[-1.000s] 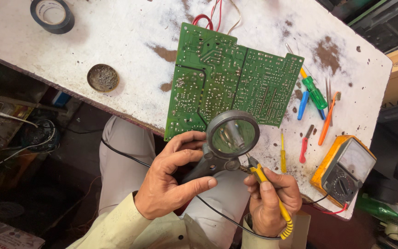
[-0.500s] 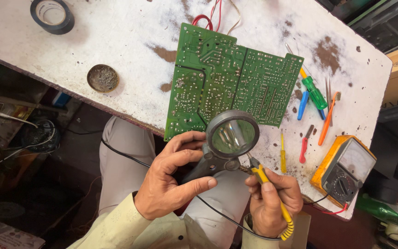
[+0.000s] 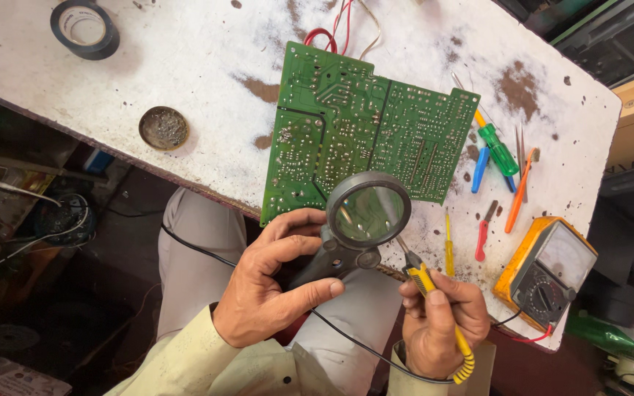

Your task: The person holds a magnifying glass in one hand and a soldering iron in the other, soldering joints on a green circuit board laid on a cluttered workbench. They occasionally reposition the board and the iron, working on different points along the board's edge.

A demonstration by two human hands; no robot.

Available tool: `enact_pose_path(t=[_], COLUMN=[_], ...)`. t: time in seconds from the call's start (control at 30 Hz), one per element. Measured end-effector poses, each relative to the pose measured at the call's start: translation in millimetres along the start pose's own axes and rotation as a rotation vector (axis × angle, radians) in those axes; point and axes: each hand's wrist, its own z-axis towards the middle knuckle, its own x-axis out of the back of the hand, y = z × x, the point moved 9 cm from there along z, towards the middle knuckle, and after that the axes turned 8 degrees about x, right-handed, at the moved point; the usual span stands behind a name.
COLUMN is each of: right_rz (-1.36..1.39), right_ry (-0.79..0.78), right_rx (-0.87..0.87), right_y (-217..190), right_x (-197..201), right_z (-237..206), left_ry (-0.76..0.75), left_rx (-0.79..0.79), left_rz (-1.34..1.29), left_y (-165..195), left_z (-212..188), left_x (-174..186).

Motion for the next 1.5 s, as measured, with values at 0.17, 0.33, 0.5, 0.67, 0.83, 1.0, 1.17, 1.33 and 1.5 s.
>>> enact_pose_path(t=[0.17, 0.33, 0.5, 0.67, 0.83, 1.0, 1.17, 1.33, 1.5], right_rz=[0.028, 0.042, 0.034, 0.025, 0.023, 0.034, 0.025, 0.009, -0.003], right_ry=[-0.012, -0.029, -0.036, -0.015, -0.021, -0.032, -0.030, -0.019, -0.001], right_rx=[-0.021, -0.040, -0.035, -0.041, -0.036, -0.031, -0.029, -0.024, -0.017], right_y=[1.6, 3.6, 4.6, 4.9, 4.5, 3.5, 2.0, 1.5, -1.8], right_x=[-6.5, -8.4, -9.3, -7.2, -7.0, -8.8, -9.9, -9.2, -3.3], right_z=[-0.7, -0.6, -0.6, -1.5, -1.3, -0.4, 0.1, 0.2, 1.4], left_ry=[0.007, 0.005, 0.010, 0.014, 0.013, 0.014, 0.007, 0.007, 0.001], left_rx=[-0.013, 0.009, 0.003, -0.001, -0.006, -0.015, -0.007, 0.009, 0.000], left_rz=[0.003, -0.015, -0.024, -0.026, -0.030, -0.022, -0.029, -0.032, -0.014], left_y=[0.9, -1.5, -2.0, -2.3, -2.2, -1.6, -1.8, -2.6, -0.8], left_z=[0.1, -0.1, -0.4, -0.2, -0.7, -0.8, -1.0, -0.3, -0.3], left_x=[-0.2, -0.9, -0.7, -0.3, -0.3, -0.1, -0.4, -0.9, -1.0])
